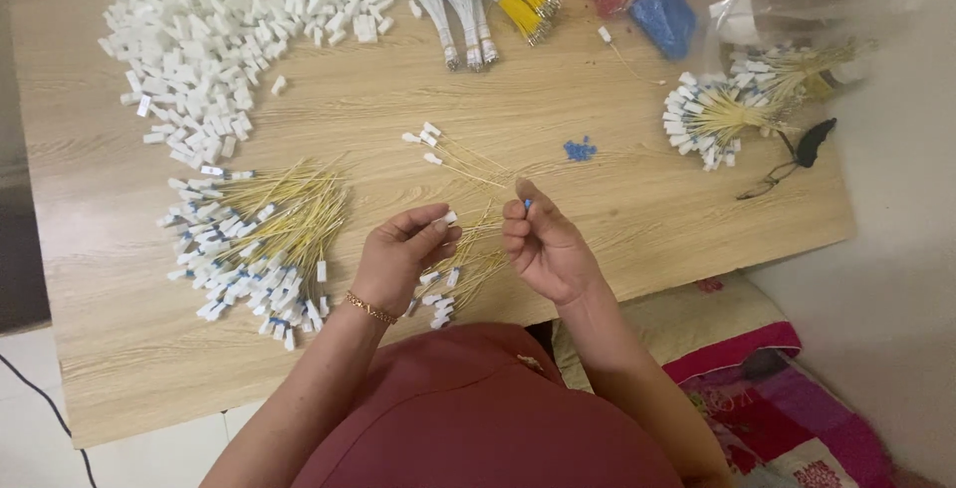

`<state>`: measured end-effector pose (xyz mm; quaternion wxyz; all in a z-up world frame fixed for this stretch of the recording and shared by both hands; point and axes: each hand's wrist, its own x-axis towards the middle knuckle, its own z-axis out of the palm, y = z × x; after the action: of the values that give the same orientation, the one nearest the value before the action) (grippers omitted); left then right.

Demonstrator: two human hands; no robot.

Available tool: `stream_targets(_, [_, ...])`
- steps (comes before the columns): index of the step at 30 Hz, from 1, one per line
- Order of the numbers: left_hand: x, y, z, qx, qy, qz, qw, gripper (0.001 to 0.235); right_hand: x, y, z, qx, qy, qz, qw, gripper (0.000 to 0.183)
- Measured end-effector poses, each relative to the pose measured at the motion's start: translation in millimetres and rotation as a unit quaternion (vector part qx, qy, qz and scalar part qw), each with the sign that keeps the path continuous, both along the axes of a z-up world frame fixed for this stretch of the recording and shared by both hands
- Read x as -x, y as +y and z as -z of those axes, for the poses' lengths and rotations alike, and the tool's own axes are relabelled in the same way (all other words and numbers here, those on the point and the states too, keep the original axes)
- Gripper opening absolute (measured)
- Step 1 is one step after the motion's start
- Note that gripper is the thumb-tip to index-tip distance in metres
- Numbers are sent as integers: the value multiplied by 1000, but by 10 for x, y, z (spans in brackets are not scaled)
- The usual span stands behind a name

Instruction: Assembling small blue components onto thin wires on a wooden table

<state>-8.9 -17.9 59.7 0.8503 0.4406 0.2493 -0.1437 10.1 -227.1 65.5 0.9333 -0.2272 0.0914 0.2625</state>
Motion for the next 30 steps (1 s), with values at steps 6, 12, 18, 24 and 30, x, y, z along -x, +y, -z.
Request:
stream_targets(6, [17, -8, 133, 7, -13, 7, 1000, 27, 21, 32, 54, 31, -5, 5, 999, 24])
stream_targets(12, [11, -2, 27, 8, -3, -15, 1000, 29, 54, 173, -173, 179, -10, 44, 983, 16])
stream_targets(18, [3, -73, 135, 29, -6, -39, 999, 29, 111, 323, -331, 342, -58, 67, 936, 11])
stream_targets(24, [46, -144, 174, -3, -17, -27, 999, 28, 88, 526, -403, 457, -133, 86, 875, 14])
stream_targets(30, [106, -241, 56, -47, -39, -12, 998, 25, 84, 533, -273, 543, -179, 91, 815, 17])
